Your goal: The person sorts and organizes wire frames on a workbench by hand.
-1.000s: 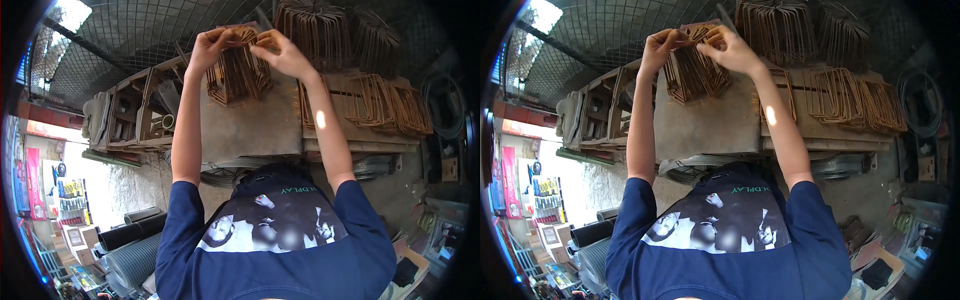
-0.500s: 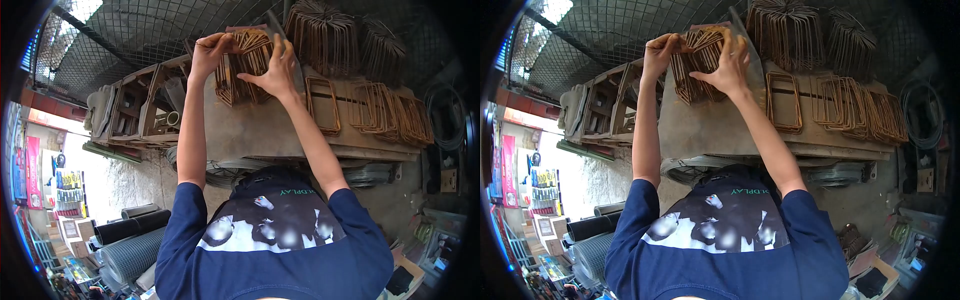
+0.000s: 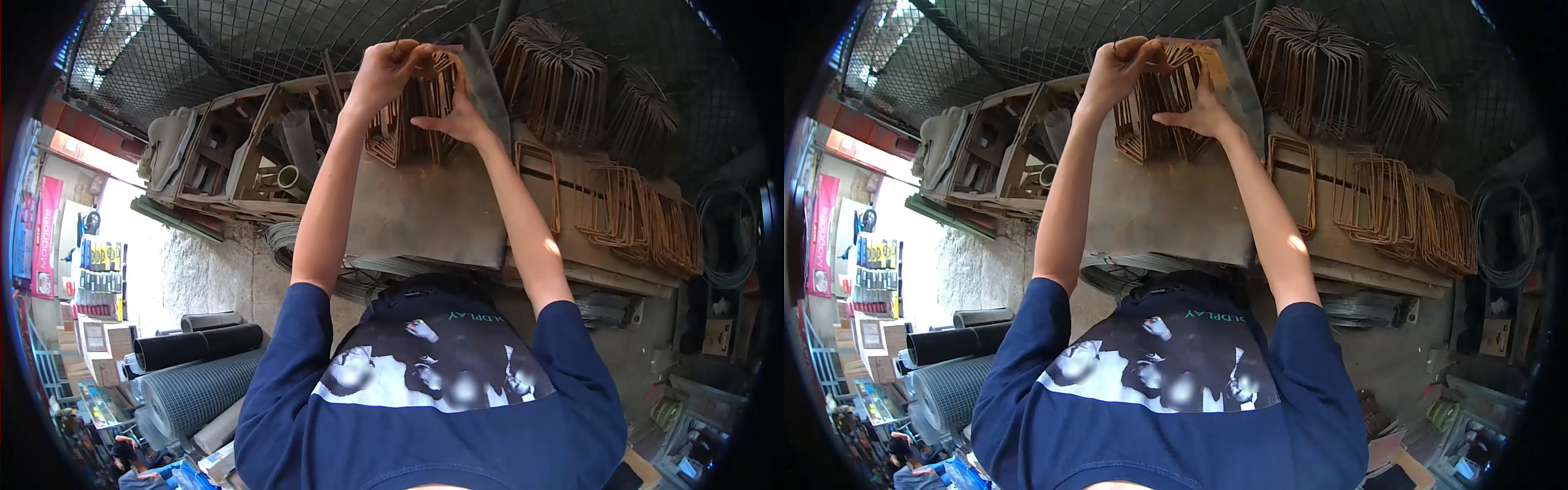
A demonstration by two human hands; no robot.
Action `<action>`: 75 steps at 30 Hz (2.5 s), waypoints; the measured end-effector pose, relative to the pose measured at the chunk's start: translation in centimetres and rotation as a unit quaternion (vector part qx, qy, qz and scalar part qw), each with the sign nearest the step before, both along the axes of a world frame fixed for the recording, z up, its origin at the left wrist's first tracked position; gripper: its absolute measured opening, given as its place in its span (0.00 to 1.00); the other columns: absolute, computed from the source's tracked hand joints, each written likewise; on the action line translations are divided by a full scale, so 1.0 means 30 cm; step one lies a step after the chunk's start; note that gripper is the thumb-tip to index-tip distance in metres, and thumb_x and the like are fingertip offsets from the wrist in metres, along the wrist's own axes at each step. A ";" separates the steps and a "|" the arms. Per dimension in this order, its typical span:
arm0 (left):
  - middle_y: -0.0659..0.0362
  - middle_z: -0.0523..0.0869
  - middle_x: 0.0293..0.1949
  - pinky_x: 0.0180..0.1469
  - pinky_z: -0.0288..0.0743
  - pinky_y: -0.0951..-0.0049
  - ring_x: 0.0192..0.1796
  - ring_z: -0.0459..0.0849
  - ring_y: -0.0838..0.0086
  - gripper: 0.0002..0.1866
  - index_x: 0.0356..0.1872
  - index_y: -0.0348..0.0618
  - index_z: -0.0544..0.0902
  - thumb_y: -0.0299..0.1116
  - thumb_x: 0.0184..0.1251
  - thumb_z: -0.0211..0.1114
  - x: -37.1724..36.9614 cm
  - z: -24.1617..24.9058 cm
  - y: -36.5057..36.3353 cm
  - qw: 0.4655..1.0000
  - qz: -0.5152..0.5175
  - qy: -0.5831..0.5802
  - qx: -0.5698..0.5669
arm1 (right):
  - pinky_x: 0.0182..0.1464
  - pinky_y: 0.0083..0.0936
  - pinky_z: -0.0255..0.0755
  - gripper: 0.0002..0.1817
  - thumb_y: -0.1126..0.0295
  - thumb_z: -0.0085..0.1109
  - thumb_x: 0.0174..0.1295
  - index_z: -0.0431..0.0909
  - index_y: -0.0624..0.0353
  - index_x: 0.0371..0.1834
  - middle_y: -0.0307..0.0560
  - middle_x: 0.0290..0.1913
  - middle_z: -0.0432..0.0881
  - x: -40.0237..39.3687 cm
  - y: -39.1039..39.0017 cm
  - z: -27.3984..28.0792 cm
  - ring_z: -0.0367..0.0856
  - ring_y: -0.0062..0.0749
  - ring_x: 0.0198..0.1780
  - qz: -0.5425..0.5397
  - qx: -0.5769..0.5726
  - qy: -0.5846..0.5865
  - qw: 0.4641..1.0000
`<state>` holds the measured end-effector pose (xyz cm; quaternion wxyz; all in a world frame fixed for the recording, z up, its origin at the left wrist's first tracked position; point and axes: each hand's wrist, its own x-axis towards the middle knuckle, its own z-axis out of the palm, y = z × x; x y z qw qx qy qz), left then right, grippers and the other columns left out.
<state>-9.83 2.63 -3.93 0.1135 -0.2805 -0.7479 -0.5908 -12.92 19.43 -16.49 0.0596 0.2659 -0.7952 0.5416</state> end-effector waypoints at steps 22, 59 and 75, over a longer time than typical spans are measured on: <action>0.50 0.86 0.34 0.42 0.79 0.66 0.37 0.86 0.62 0.19 0.40 0.36 0.81 0.39 0.52 0.74 0.031 -0.004 -0.055 0.964 0.182 0.125 -0.146 | 0.30 0.15 0.71 0.17 0.59 0.51 0.70 0.65 0.58 0.27 0.45 0.29 0.82 0.118 -0.192 0.550 0.78 0.20 0.29 0.124 -0.263 0.110 0.950; 0.44 0.69 0.58 0.66 0.61 0.60 0.63 0.68 0.52 0.57 0.62 0.32 0.61 0.55 0.30 0.81 0.192 -0.513 -0.092 0.966 0.235 0.008 -0.110 | 0.14 0.21 0.39 0.28 0.43 0.42 0.69 0.59 0.48 0.14 0.29 0.10 0.51 0.140 -0.082 0.581 0.46 0.16 0.10 0.284 -0.343 -0.123 0.887; 0.37 0.66 0.62 0.70 0.57 0.58 0.69 0.62 0.51 0.69 0.68 0.34 0.51 0.59 0.24 0.82 0.180 -0.538 -0.122 0.909 0.281 0.092 -0.295 | 0.15 0.20 0.42 0.29 0.43 0.40 0.70 0.57 0.49 0.15 0.29 0.11 0.52 0.185 -0.076 0.585 0.47 0.16 0.11 0.245 -0.323 -0.100 0.909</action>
